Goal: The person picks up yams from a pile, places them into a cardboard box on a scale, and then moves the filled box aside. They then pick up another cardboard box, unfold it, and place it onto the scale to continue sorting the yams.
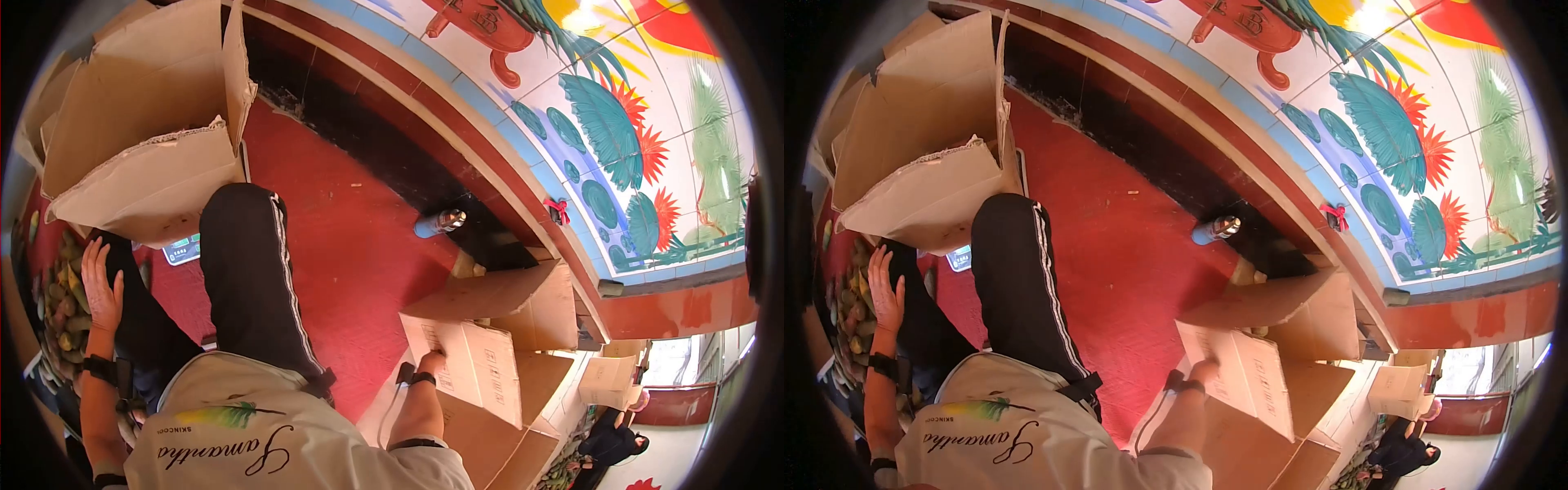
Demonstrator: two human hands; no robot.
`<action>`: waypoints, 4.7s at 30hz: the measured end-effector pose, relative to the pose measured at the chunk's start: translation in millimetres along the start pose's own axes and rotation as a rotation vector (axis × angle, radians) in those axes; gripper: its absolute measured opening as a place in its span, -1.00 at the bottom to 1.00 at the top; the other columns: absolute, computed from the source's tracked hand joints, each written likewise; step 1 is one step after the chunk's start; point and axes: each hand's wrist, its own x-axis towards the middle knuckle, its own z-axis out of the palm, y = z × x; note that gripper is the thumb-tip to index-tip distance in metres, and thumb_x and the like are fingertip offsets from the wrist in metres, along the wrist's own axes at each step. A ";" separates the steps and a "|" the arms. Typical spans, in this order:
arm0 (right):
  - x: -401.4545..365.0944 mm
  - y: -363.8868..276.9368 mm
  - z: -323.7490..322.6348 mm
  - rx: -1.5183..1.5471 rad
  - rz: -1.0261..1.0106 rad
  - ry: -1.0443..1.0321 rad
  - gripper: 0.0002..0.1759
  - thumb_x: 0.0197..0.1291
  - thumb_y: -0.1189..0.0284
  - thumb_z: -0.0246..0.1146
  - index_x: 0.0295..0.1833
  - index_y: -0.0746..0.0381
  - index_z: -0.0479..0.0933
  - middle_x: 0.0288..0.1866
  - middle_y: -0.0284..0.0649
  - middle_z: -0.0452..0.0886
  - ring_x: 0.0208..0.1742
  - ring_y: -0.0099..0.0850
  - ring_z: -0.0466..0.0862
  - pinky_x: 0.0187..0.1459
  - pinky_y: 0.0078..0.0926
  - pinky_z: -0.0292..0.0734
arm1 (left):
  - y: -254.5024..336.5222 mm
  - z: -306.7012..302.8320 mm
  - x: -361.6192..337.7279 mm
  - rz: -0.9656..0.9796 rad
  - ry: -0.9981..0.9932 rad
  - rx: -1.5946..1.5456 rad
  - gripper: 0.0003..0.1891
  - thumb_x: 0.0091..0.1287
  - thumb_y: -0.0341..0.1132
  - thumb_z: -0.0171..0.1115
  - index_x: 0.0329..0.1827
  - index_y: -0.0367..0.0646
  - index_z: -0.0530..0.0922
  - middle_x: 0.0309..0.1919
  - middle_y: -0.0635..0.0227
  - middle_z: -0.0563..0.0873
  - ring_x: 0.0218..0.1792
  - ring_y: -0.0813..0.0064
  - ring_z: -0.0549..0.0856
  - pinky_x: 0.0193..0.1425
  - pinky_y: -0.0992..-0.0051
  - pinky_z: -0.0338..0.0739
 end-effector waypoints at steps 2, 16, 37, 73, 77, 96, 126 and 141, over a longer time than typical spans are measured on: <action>21.4 23.9 -8.0 0.307 0.304 0.048 -0.77 0.17 0.44 0.12 -0.15 0.22 0.65 -0.18 -0.03 0.68 -0.20 -0.18 0.71 -0.26 -0.23 0.62 | -7.0 0.3 -3.8 -0.013 0.010 0.026 -0.50 0.23 -0.41 0.10 0.27 -0.25 0.31 0.30 0.11 0.33 0.35 0.05 0.26 0.41 0.15 0.11; 38.3 59.1 -5.9 -0.372 -0.581 -0.160 -0.76 0.03 0.42 0.12 -0.42 0.34 0.63 -0.40 0.06 0.64 -0.32 0.01 0.64 -0.23 -0.15 0.56 | 7.3 -2.9 7.7 -0.011 0.091 -0.077 -0.45 0.10 -0.49 0.19 0.23 -0.24 0.35 0.27 0.08 0.36 0.31 0.01 0.30 0.38 0.15 0.14; -119.0 -490.8 -363.3 1.206 -1.209 -0.623 -0.56 0.40 0.18 -0.03 -0.04 0.37 0.54 -0.23 -0.22 0.65 -0.24 -0.48 0.63 -0.17 -0.53 0.51 | -63.6 -77.5 89.1 -0.418 0.353 -0.693 -0.66 0.46 -0.23 -0.08 0.15 -0.30 0.37 -0.05 0.16 0.59 0.04 0.39 0.55 0.18 0.45 0.36; -183.6 -547.2 -430.0 0.839 -1.481 -0.384 -0.66 0.26 0.34 0.04 -0.01 0.39 0.46 -0.24 0.10 0.58 -0.19 -0.09 0.59 -0.08 -0.30 0.44 | -72.7 -70.5 158.3 -0.441 0.077 -0.813 -0.59 0.27 -0.45 -0.10 0.20 -0.34 0.34 -0.01 0.16 0.54 0.07 0.42 0.47 0.21 0.49 0.31; -182.1 -548.9 -428.2 0.840 -1.491 -0.370 -0.66 0.26 0.33 0.03 -0.03 0.38 0.46 -0.24 0.13 0.57 -0.15 -0.01 0.58 -0.08 -0.25 0.43 | -76.2 -63.5 157.0 -0.461 0.141 -0.769 -0.60 0.24 -0.45 -0.07 0.16 -0.34 0.37 -0.08 0.11 0.57 -0.02 0.36 0.53 0.14 0.47 0.36; -191.8 -588.5 -459.9 0.305 -1.434 -0.347 -0.53 0.07 0.18 0.10 -0.12 0.37 0.58 -0.13 0.17 0.59 -0.02 0.02 0.59 0.02 -0.17 0.48 | -122.5 -61.6 185.2 -0.577 -0.114 -0.542 -0.71 0.15 -0.35 0.13 -0.12 -0.35 0.58 -0.34 0.22 0.67 -0.28 0.46 0.61 -0.19 0.44 0.48; -155.2 -373.9 -403.1 0.932 -1.344 -0.419 -0.61 0.24 0.20 0.08 -0.31 0.36 0.52 -0.40 0.16 0.55 -0.26 0.08 0.58 -0.23 -0.09 0.43 | -19.8 -113.6 203.7 -0.088 -0.129 -0.566 -0.77 0.27 -0.38 0.08 -0.48 -0.40 0.42 -0.66 0.32 0.40 -0.54 0.57 0.39 -0.42 0.42 0.34; -93.3 -169.3 -421.7 0.961 -0.843 -0.222 -0.74 0.24 0.35 0.16 -0.28 0.37 0.53 -0.59 0.01 0.46 -0.58 -0.26 0.46 -0.45 -0.33 0.38 | 182.9 -43.1 240.2 0.179 -0.551 -0.795 -0.79 0.22 -0.34 0.17 -0.44 -0.37 0.54 -0.62 0.30 0.54 -0.51 0.60 0.50 -0.38 0.41 0.43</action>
